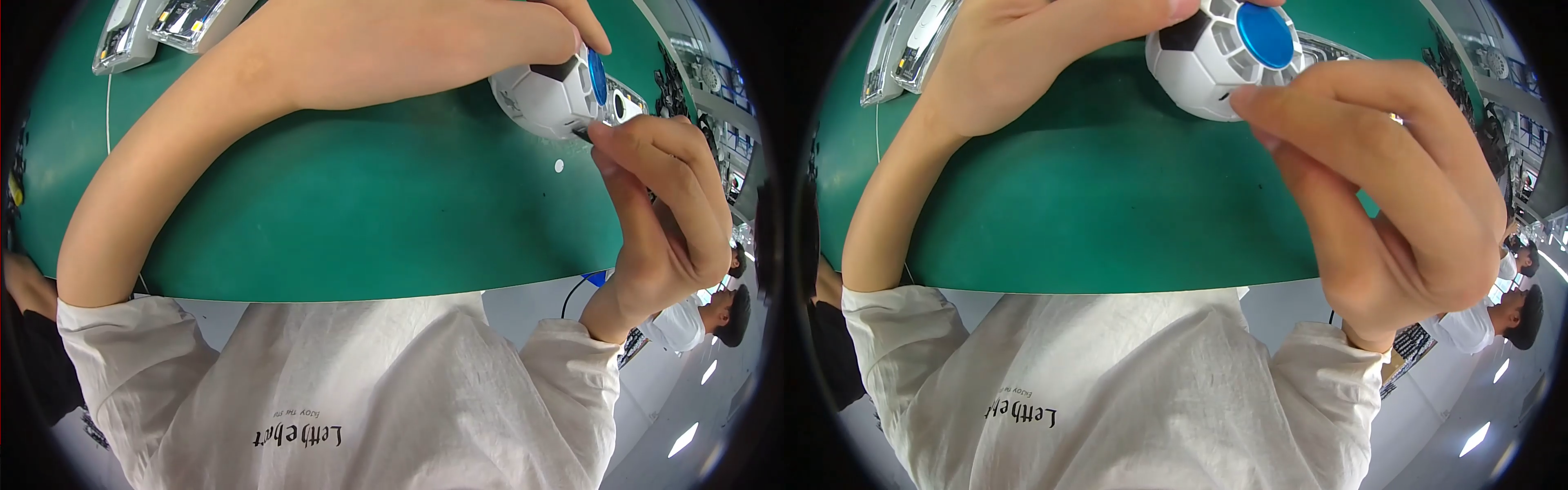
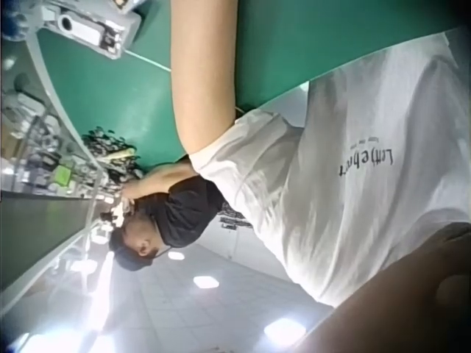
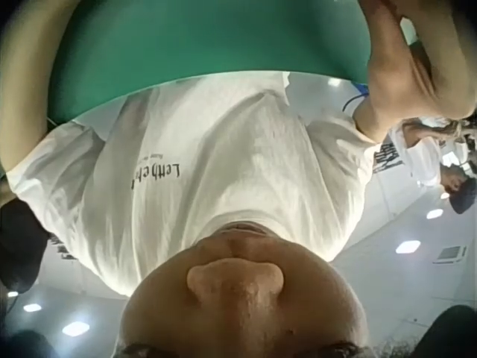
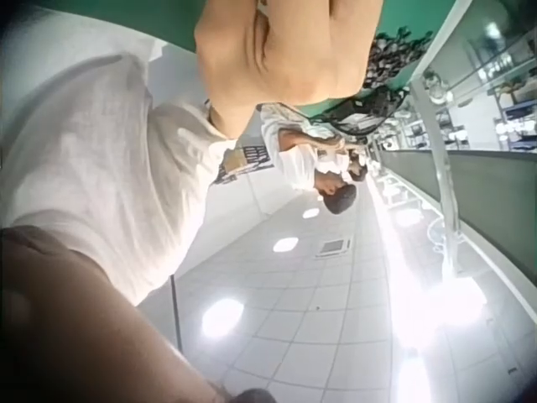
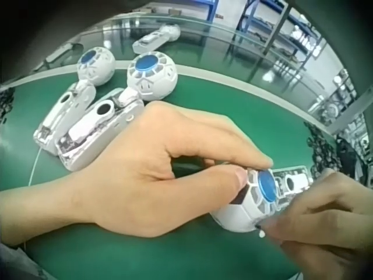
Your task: The recorder is assembling small plastic electronic components, specifically parts for a handheld device or fan, at a factory workbench.
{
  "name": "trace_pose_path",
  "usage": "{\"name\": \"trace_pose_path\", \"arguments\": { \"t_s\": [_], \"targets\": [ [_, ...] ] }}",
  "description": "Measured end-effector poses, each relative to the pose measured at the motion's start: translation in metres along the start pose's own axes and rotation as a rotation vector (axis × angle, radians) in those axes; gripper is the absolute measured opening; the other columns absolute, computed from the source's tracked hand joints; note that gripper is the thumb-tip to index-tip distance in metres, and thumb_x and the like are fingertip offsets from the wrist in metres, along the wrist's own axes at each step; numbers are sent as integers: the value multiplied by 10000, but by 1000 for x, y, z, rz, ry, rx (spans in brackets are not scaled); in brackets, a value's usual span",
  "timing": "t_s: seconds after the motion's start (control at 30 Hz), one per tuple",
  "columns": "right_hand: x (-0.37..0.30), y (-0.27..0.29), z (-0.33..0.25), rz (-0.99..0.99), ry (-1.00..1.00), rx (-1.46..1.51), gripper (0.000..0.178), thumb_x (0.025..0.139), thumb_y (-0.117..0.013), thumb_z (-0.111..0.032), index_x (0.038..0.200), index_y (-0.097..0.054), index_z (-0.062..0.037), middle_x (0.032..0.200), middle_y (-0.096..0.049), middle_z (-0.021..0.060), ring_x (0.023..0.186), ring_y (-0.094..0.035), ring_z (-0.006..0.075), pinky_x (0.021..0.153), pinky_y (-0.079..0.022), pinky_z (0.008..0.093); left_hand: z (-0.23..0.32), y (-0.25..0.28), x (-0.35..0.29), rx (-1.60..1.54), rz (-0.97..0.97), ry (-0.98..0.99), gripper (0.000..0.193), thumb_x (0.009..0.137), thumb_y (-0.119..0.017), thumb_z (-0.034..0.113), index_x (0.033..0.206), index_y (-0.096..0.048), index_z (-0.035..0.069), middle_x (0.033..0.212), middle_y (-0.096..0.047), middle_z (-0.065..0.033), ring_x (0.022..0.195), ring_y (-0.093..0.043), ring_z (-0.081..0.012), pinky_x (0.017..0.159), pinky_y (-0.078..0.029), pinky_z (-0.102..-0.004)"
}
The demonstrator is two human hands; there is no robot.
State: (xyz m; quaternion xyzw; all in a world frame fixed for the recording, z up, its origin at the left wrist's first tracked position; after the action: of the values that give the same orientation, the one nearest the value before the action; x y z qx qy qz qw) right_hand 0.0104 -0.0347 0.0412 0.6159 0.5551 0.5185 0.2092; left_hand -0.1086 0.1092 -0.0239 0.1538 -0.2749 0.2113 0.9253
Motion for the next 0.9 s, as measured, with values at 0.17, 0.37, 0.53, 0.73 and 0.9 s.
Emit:
{"name": "trace_pose_path", "arguments": {
  "t_s": [0.17, 0.37, 0.53, 0.73, 0.9],
  "targets": [
    [-1, -6, -3, 26, 16, -73, 279, 637, -772, 148, 906, -744, 83, 883, -694, 143, 724, -614, 179, 599, -438, 238, -1, -3, 1, -27, 22, -26, 251, 899, -678, 70, 1105, -724, -65, 950, -728, -153, 801, -653, -170, 720, -519, -289],
    [1, 5, 11, 5, -43, -40, 388, 649, -828, 85, 1026, -737, 55, 971, -691, 120, 850, -642, 182, 624, -459, 236, -9, -4, 3, 71, 7, -46, 322, 839, -757, 101, 1122, -729, -48, 961, -722, -153, 803, -654, -205, 722, -529, -306],
    [-8, 2, 44, 123, -122, 280, 501, 630, -882, 10, 1100, -713, 43, 1072, -685, 103, 983, -650, 186, 639, -467, 241, 1, -10, 3, 113, -41, -33, 332, 834, -754, 96, 1132, -726, -49, 988, -719, -160, 833, -655, -218, 747, -527, -313],
    [30, 5, 25, -115, -286, -91, 469, 592, -946, -200, 956, -732, 5, 845, -707, 128, 787, -699, 233, 703, -528, 317, 23, -23, 4, 134, -128, -35, 346, 828, -751, 89, 1143, -724, -50, 1020, -714, -169, 869, -656, -233, 776, -526, -322],
    [29, 2, 15, -131, -334, -86, 522, 528, -978, -198, 947, -736, -3, 843, -707, 121, 774, -698, 226, 704, -529, 316, 25, -27, 9, 167, -181, -26, 357, 823, -748, 84, 1153, -721, -51, 1047, -710, -176, 899, -657, -246, 801, -524, -329]
  ]
}}
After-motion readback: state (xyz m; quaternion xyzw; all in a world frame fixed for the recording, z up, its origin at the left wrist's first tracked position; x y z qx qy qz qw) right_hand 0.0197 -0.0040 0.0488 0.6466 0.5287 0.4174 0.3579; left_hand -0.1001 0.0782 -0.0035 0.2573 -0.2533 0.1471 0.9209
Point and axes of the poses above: each hand's wrist, its own x-axis towards the middle knuckle, its own y-axis out of the back of the hand, z = x × y, the point moved 5 cm from there along x, towards the middle knuckle
